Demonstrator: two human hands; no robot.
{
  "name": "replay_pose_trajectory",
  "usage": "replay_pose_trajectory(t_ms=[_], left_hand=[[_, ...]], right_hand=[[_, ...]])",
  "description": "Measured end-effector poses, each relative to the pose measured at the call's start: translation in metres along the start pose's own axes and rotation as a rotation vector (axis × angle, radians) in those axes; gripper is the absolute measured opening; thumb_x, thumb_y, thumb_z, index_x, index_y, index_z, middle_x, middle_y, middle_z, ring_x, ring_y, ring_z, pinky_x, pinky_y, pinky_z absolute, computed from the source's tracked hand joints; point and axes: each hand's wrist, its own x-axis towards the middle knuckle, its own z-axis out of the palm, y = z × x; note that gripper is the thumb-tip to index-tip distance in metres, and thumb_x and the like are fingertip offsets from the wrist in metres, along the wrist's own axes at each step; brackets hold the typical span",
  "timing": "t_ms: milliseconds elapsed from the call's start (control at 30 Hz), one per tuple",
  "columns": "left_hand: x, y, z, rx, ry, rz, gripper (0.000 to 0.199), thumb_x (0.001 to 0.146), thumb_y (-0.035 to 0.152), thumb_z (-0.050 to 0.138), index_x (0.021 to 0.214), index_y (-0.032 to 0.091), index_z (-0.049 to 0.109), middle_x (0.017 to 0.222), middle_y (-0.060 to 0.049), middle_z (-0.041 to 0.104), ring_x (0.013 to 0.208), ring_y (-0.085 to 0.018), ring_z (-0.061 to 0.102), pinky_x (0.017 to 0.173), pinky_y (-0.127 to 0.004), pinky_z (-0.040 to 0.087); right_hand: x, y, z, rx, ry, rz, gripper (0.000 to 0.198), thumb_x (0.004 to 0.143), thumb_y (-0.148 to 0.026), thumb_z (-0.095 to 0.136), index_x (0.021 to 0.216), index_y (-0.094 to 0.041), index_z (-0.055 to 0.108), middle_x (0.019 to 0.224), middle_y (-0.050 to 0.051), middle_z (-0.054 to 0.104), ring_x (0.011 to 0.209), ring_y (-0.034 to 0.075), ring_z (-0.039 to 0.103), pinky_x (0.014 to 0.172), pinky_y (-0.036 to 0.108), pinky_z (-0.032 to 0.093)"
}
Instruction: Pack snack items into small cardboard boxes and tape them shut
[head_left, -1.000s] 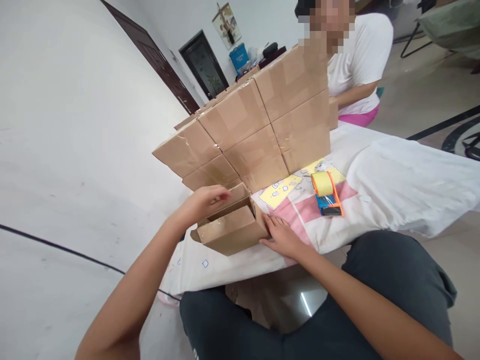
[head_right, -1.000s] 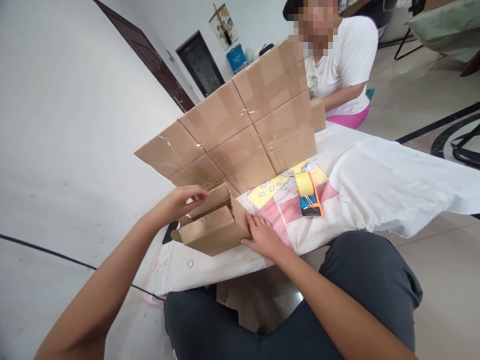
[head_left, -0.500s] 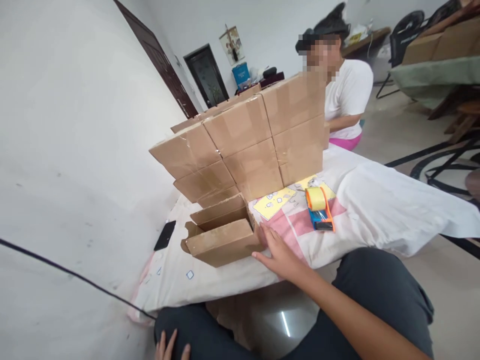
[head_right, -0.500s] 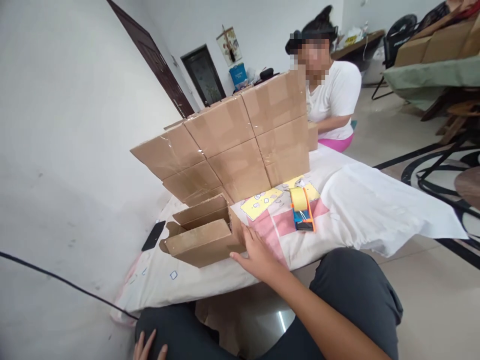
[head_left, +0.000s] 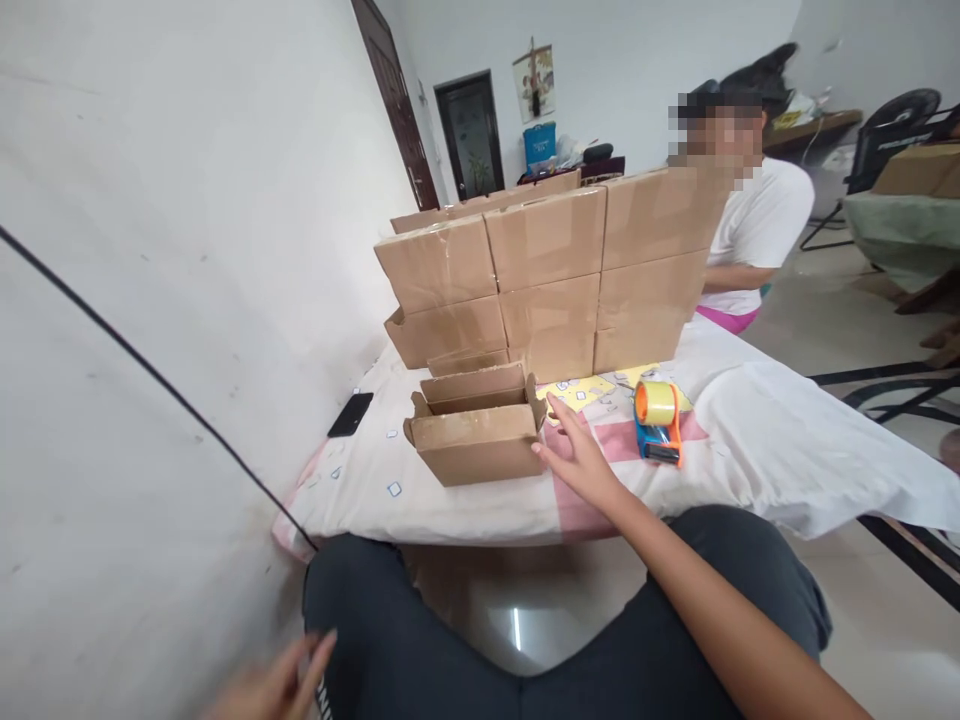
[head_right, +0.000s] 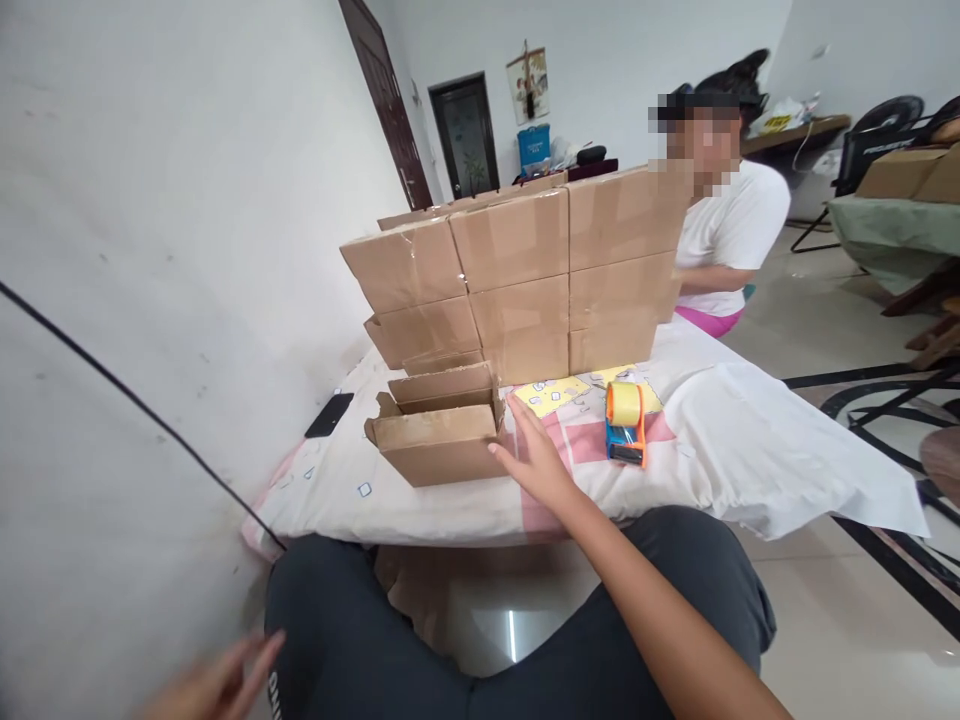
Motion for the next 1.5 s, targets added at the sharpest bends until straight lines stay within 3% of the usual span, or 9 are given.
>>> replay_pose_trajectory(t_ms=[133, 267, 367, 633, 800, 933, 1067, 1233, 1500], left_hand=[[0.095, 0.052, -0.009, -0.027, 0.251, 0.701, 0.025, 0.088, 0.037, 0.066, 0.067, 0.023, 0.066, 0.046, 0.004, 0.052, 0.047, -0.015, 0.052, 0.061, -0.028, 0.042], [0.151, 0.152, 0.025, -0.109, 0.247, 0.845, 0.019, 0.091, 0.036, 0.063, 0.094, 0.019, 0.07, 0.084, -0.005, 0.074, 0.078, -0.021, 0.068, 0.078, -0.035, 0.044], [0.159, 0.195, 0.055, -0.071, 0.094, 0.921, 0.053, 0.089, 0.041, 0.067, 0.136, 0.02, 0.059, 0.124, -0.014, 0.07, 0.118, -0.031, 0.062, 0.103, -0.046, 0.036], [0.13, 0.17, 0.067, -0.251, 0.35, 1.118, 0.016, 0.091, 0.013, 0.066, 0.101, 0.025, 0.069, 0.09, 0.001, 0.075, 0.096, -0.018, 0.067, 0.106, -0.04, 0.033], [0.138, 0.148, 0.086, -0.406, 0.473, 0.891, 0.05, 0.077, 0.036, 0.084, 0.121, 0.026, 0.062, 0.126, -0.011, 0.064, 0.116, -0.027, 0.059, 0.107, -0.045, 0.041], [0.156, 0.135, 0.12, -0.772, 0.153, 0.468, 0.092, 0.077, 0.05, 0.081, 0.149, 0.022, 0.032, 0.149, -0.021, 0.045, 0.137, -0.033, 0.048, 0.106, -0.049, 0.047], [0.164, 0.138, 0.149, -1.006, -0.26, 0.483, 0.067, 0.093, 0.047, 0.061, 0.148, 0.02, 0.035, 0.119, -0.015, 0.071, 0.126, -0.03, 0.062, 0.11, -0.054, 0.045], [0.16, 0.157, 0.161, -1.135, -0.262, 0.156, 0.056, 0.099, 0.042, 0.05, 0.15, 0.023, 0.035, 0.143, -0.016, 0.059, 0.136, -0.028, 0.055, 0.117, -0.053, 0.04], [0.161, 0.148, 0.168, -1.158, -0.387, 0.181, 0.066, 0.098, 0.044, 0.051, 0.159, 0.037, 0.024, 0.169, -0.002, 0.024, 0.156, -0.03, 0.025, 0.127, -0.052, 0.025]], right_hand=[[0.004, -0.013, -0.003, 0.048, 0.029, 0.056, 0.072, 0.09, -0.043, 0.066, 0.156, -0.035, 0.038, 0.161, 0.009, 0.04, 0.141, 0.031, 0.047, 0.112, 0.055, 0.044], [0.005, -0.026, -0.001, 0.136, 0.049, 0.135, 0.069, 0.091, -0.044, 0.064, 0.155, -0.034, 0.041, 0.159, 0.01, 0.045, 0.135, 0.029, 0.054, 0.107, 0.053, 0.049], [0.009, -0.032, 0.002, 0.186, 0.067, 0.16, 0.066, 0.092, -0.05, 0.063, 0.153, -0.033, 0.044, 0.158, 0.009, 0.046, 0.139, 0.029, 0.051, 0.109, 0.052, 0.047], [0.035, -0.027, 0.023, 0.218, 0.004, 0.064, 0.059, 0.103, -0.062, 0.03, 0.142, -0.026, 0.055, 0.143, 0.009, 0.063, 0.136, 0.024, 0.056, 0.121, 0.05, 0.035], [0.025, -0.011, 0.03, -0.002, -0.077, -0.119, 0.061, 0.103, -0.063, 0.024, 0.137, -0.026, 0.059, 0.129, 0.009, 0.07, 0.127, 0.027, 0.06, 0.114, 0.052, 0.041], [0.019, -0.004, 0.027, 0.009, -0.088, -0.135, 0.068, 0.1, -0.069, 0.018, 0.138, -0.027, 0.055, 0.132, 0.01, 0.068, 0.128, 0.029, 0.06, 0.111, 0.051, 0.044], [0.018, -0.001, 0.025, -0.003, -0.059, -0.157, 0.062, 0.101, -0.065, 0.025, 0.148, -0.029, 0.044, 0.148, 0.011, 0.056, 0.136, 0.03, 0.053, 0.117, 0.053, 0.039], [0.023, 0.005, 0.025, -0.126, 0.082, -0.119, 0.062, 0.099, -0.047, 0.05, 0.156, -0.034, 0.028, 0.17, 0.01, 0.014, 0.151, 0.031, 0.033, 0.116, 0.053, 0.04], [0.046, 0.015, 0.03, 0.11, 0.069, -0.015, 0.082, 0.09, -0.035, 0.063, 0.159, -0.034, 0.019, 0.153, 0.012, 0.048, 0.145, 0.027, 0.043, 0.118, 0.052, 0.036]])
